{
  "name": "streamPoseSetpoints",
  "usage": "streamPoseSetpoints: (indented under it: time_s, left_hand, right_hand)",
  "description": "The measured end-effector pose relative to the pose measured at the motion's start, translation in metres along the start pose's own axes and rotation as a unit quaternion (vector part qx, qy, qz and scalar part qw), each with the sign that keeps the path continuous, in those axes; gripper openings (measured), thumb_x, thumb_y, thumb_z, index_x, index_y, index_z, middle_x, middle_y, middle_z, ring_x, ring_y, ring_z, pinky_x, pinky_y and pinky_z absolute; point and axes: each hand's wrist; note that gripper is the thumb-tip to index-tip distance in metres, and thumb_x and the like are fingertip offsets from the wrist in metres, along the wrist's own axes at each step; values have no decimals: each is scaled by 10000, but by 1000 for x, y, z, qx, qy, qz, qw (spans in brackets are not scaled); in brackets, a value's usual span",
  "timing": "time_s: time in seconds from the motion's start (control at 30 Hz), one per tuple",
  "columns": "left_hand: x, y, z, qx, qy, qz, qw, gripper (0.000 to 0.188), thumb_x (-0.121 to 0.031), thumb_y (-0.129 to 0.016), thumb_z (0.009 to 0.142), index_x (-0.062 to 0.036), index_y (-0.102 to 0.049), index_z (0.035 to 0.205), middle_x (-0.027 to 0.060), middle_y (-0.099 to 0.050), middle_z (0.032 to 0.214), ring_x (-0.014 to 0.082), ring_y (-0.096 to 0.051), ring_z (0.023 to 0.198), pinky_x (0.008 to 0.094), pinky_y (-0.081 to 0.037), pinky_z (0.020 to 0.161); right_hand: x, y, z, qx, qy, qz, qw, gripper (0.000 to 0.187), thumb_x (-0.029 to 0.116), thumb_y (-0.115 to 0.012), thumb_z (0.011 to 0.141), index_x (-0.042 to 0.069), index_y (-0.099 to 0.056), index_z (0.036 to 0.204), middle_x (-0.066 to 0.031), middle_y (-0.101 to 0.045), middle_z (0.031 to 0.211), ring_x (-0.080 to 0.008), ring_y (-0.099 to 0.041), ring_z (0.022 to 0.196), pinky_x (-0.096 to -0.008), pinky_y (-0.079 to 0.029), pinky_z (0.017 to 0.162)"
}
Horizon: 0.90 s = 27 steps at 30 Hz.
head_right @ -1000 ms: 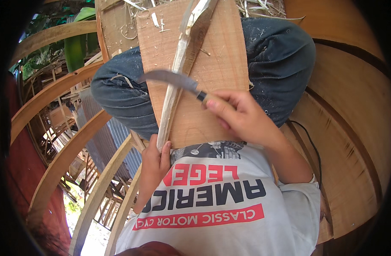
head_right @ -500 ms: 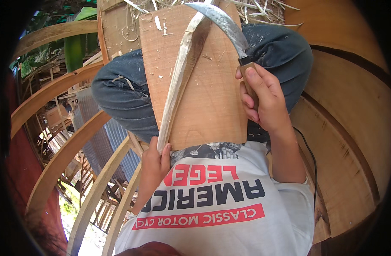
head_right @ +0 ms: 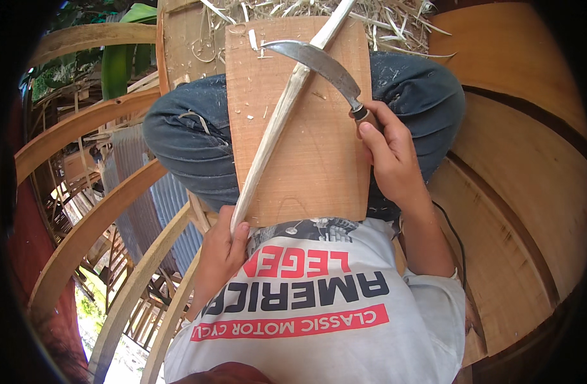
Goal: The person sits cross-legged and uses a curved knife to shave thin strips from a long piece of wood held against a wooden board on their lap. Wood shavings accumulate on the board as the person repeatedly draws the knife along the wood.
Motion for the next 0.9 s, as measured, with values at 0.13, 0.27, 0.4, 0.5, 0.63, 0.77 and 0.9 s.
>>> streamPoseSetpoints:
  time_s: [0.13,0.27,0.4,0.5,0.63,0.77,0.9]
  left_hand:
    - [3,-2,-4,-18,-3,-4,1000,217,-180,-507,931,-6,-463,1053,275,-568,837,465,-566,786,489,-416,643]
    - [12,-3,-8,-72,-24,37,996,267,-181,-537,913,-8,-451,1097,270,-576,887,463,-572,800,490,-432,650]
    - [21,-5,-7,-115,-63,90,987,315,-186,-587,886,-9,-449,1107,271,-583,926,456,-582,800,491,-446,647]
    - [22,-4,-7,-132,-64,123,982,312,-192,-606,877,-19,-451,1084,254,-597,864,449,-593,765,489,-451,629]
    - [23,1,3,-18,-10,44,999,286,-215,-598,886,-18,-449,1031,229,-602,762,439,-603,711,471,-456,605]
    - [37,-1,8,26,-34,-49,998,278,-241,-562,911,0,-457,999,223,-591,721,411,-613,683,421,-458,608]
    - [45,-3,10,50,-54,-131,989,300,-258,-539,924,19,-471,1014,209,-576,701,353,-613,672,381,-451,635]
  right_hand:
    - [3,-15,-1,-21,48,-62,997,207,186,-556,932,-17,-578,896,51,-407,620,-24,-317,589,-217,-265,507]
    - [-2,-18,-3,-24,74,-158,984,277,224,-623,898,-12,-569,763,8,-333,510,-48,-297,512,-258,-258,451]
    - [-5,-12,-8,-29,83,-251,964,350,265,-671,850,-3,-545,662,-59,-338,477,-101,-302,452,-289,-269,430]
    - [-4,-13,-15,-13,53,-318,947,413,331,-704,807,5,-539,613,-96,-387,453,-170,-349,399,-310,-302,418]
    - [-8,-21,-21,-14,72,-418,905,477,432,-734,754,17,-560,597,-127,-461,453,-252,-475,386,-329,-372,417]
    - [-10,-34,-25,1,90,-448,889,519,500,-732,728,28,-566,585,-131,-506,469,-286,-541,420,-346,-422,430]
    - [-10,-45,-20,-8,110,-484,868,550,544,-707,733,37,-568,570,-117,-523,470,-285,-551,422,-348,-434,424]
Point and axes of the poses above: each hand's wrist, its own z-axis towards the middle knuckle, its own y-axis out of the back of the hand, x = y × z
